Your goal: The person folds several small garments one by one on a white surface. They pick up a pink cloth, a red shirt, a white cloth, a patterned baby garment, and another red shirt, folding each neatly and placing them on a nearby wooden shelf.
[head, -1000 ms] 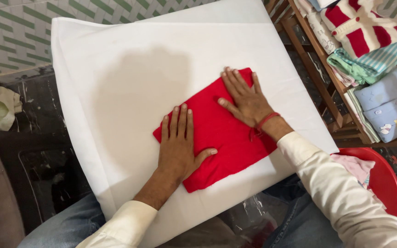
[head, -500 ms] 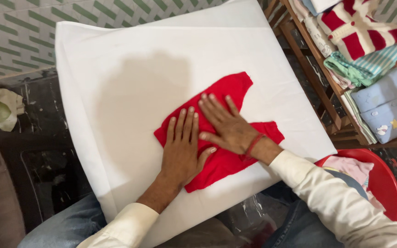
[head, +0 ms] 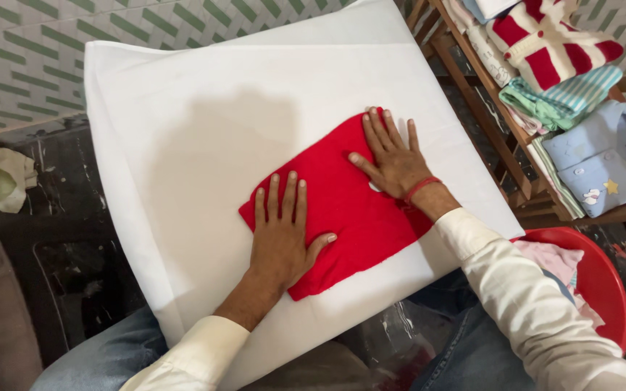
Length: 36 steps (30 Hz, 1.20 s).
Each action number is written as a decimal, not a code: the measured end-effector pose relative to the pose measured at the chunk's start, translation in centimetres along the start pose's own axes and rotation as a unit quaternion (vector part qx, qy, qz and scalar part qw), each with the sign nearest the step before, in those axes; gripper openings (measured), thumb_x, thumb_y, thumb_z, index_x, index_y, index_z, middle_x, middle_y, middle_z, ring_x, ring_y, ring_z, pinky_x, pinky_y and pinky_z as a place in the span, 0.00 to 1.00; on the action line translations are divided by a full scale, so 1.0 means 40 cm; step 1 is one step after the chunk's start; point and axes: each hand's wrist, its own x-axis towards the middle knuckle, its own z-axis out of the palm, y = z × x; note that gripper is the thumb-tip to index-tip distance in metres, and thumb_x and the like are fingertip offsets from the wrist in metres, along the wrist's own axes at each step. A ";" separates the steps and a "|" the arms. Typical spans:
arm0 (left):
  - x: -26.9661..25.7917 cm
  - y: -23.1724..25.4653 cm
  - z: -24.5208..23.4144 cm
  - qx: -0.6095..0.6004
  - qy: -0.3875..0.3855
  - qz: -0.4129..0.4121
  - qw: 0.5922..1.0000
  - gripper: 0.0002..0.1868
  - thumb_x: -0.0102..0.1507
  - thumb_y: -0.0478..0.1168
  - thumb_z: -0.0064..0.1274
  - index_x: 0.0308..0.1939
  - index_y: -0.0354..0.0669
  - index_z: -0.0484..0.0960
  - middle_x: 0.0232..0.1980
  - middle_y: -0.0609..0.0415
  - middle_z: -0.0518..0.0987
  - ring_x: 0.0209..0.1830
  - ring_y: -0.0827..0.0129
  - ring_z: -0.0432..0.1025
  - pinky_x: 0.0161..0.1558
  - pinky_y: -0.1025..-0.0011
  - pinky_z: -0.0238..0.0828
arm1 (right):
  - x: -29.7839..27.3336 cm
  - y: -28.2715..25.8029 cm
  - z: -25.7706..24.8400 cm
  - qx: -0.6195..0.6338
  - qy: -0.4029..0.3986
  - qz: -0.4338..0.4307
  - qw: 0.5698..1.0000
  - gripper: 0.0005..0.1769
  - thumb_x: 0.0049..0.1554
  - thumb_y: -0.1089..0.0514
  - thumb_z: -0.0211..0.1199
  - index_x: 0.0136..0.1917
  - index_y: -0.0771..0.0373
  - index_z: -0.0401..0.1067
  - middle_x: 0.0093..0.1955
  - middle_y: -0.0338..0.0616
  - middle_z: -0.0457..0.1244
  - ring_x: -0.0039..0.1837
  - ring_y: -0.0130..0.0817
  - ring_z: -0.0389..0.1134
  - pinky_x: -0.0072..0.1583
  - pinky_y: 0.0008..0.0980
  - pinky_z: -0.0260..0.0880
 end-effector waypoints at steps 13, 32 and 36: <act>-0.025 0.013 0.011 -0.007 0.019 0.057 0.998 0.46 0.67 0.63 0.40 0.76 0.29 0.56 0.80 0.37 0.53 0.82 0.46 0.42 0.77 0.43 0.33 | -0.184 -0.200 0.036 0.046 0.041 -0.131 0.989 0.52 0.63 0.26 0.39 0.83 0.63 0.33 0.86 0.53 0.31 0.86 0.45 0.27 0.79 0.54 0.23; -0.056 0.042 0.029 -0.020 0.046 0.122 0.991 0.44 0.69 0.63 0.36 0.77 0.30 0.55 0.82 0.38 0.52 0.84 0.49 0.42 0.79 0.45 0.30 | -0.314 -0.183 0.072 0.104 0.066 -0.023 0.992 0.48 0.65 0.30 0.39 0.85 0.62 0.33 0.87 0.52 0.31 0.87 0.44 0.27 0.80 0.53 0.20; -0.067 0.047 0.032 -0.002 -0.020 0.099 0.995 0.46 0.66 0.67 0.32 0.77 0.36 0.51 0.81 0.42 0.48 0.81 0.51 0.37 0.75 0.42 0.24 | -0.326 -0.194 0.088 0.082 0.033 0.012 0.996 0.48 0.64 0.29 0.37 0.84 0.59 0.32 0.88 0.48 0.30 0.87 0.40 0.27 0.80 0.52 0.19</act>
